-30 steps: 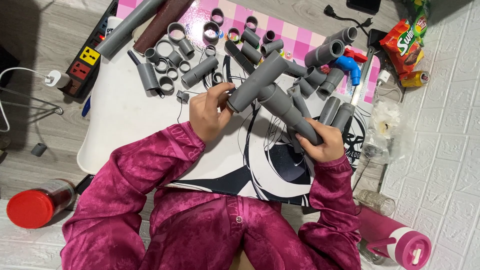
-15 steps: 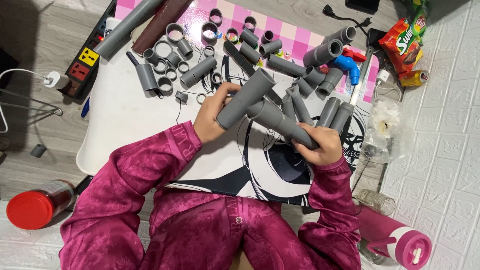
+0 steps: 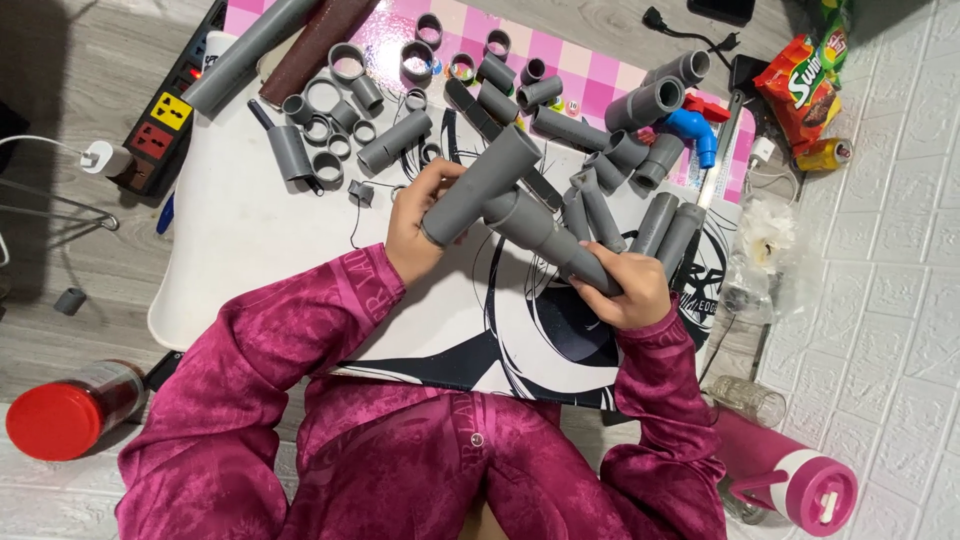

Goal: Joining various PVC pipe segments and connectors to build a structure.

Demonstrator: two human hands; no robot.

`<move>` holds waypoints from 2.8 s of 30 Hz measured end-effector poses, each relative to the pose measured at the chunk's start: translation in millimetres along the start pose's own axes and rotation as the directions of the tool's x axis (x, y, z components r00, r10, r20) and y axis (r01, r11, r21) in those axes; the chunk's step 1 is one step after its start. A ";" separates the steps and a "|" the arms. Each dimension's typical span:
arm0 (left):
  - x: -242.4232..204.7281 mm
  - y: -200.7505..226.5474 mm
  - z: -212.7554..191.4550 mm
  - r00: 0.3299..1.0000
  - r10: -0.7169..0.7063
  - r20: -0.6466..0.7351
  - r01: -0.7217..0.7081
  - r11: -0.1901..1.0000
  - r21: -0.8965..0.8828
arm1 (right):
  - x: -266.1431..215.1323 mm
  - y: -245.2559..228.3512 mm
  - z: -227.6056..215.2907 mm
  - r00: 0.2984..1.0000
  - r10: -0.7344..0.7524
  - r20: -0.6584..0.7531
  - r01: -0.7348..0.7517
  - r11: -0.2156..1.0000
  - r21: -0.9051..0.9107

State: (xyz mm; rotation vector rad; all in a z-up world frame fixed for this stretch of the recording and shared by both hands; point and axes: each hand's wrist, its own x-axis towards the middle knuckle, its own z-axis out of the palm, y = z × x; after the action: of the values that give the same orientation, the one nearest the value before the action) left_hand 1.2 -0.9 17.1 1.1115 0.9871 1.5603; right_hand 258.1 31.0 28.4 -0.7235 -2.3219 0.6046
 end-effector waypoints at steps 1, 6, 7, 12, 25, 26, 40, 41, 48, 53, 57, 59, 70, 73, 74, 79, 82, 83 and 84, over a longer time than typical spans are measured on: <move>0.3 0.6 -1.2 1.000 -0.013 -0.019 0.013 1.000 0.005 | 0.4 0.5 1.3 1.000 0.026 0.005 -0.026 1.000 0.006; 1.7 -0.4 -5.4 1.000 0.014 -0.018 -0.012 0.994 0.112 | -1.6 3.5 -3.6 0.989 0.137 0.053 -0.140 0.988 0.063; 1.0 -0.9 -5.6 0.999 0.033 -0.002 -0.032 0.984 0.175 | -3.3 5.6 -6.3 0.982 0.168 0.083 -0.173 0.982 0.071; -1.0 -1.3 -4.6 0.997 0.040 0.059 -0.052 0.973 0.223 | -17.2 21.6 -16.4 0.968 0.246 0.043 -0.249 0.962 0.111; -1.3 -7.1 -5.8 0.996 0.087 0.034 -0.093 0.949 0.300 | -0.7 -0.7 -7.4 1.000 -0.016 0.009 0.016 1.000 -0.001; -1.1 -6.3 -5.1 0.996 0.088 0.034 -0.094 0.949 0.300 | 1.0 -2.9 -7.0 1.000 -0.017 0.008 0.017 1.000 -0.002; 4.4 -40.9 -3.4 0.758 0.007 0.652 0.381 0.808 -0.451 | -1.4 12.6 -6.4 0.911 -0.402 -0.097 0.352 0.877 -0.328; 2.9 -33.4 -2.5 0.757 0.007 0.654 0.382 0.807 -0.450 | -1.3 13.2 -5.8 0.911 -0.401 -0.098 0.351 0.877 -0.330; -21.6 -59.6 -13.4 0.350 -0.045 0.936 0.467 0.874 -0.133 | 6.3 10.9 -7.4 0.783 -0.595 -0.184 0.464 0.755 -0.464; -20.1 -53.7 -9.7 -0.002 -0.133 0.991 0.574 0.811 0.110 | 13.7 -0.8 -10.2 0.760 -0.621 -0.190 0.464 0.724 -0.510; -22.5 -44.0 -6.2 -0.014 -0.232 0.973 0.435 0.875 0.215 | 13.6 -1.0 -7.8 0.775 -0.596 -0.212 0.408 0.727 -0.551; -24.6 -47.2 -5.0 0.003 -0.254 0.967 0.406 0.884 0.231 | 13.5 0.9 -7.2 0.770 -0.605 -0.206 0.408 0.713 -0.570; -6.9 -26.0 -11.4 0.300 -0.220 0.928 0.720 0.690 -0.069 | 6.5 -0.5 -12.4 0.822 -0.465 -0.328 0.214 0.786 -0.580; -1.3 -22.7 -12.8 0.415 -0.247 0.876 0.638 0.766 -0.086 | -1.2 7.5 -11.7 0.819 -0.468 -0.332 0.200 0.775 -0.600; -0.5 -26.3 -14.0 0.413 -0.247 0.877 0.637 0.766 -0.085 | -1.1 9.0 -12.6 0.818 -0.469 -0.332 0.199 0.774 -0.601; 2.0 -24.6 -17.5 0.582 -0.319 0.748 0.456 0.890 0.025 | 3.0 11.5 -16.4 0.811 -0.505 -0.297 0.215 0.728 -0.651; 2.2 -24.2 -17.5 0.606 -0.338 0.720 0.412 0.908 0.079 | -0.9 17.1 -17.0 0.814 -0.502 -0.293 0.200 0.715 -0.670; 1.5 -27.6 -17.9 0.604 -0.336 0.722 0.411 0.908 0.079 | -1.2 17.1 -17.3 0.814 -0.502 -0.293 0.198 0.713 -0.672; 0.5 -30.9 -18.6 0.632 -0.332 0.700 0.406 0.912 0.067 | -1.2 17.4 -17.2 0.817 -0.498 -0.292 0.190 0.710 -0.678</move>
State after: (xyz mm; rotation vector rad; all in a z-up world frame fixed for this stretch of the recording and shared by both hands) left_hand -9.4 5.0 -16.8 1.1984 0.5443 0.7188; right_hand 276.4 47.1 29.9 -0.5778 -2.0932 -0.5186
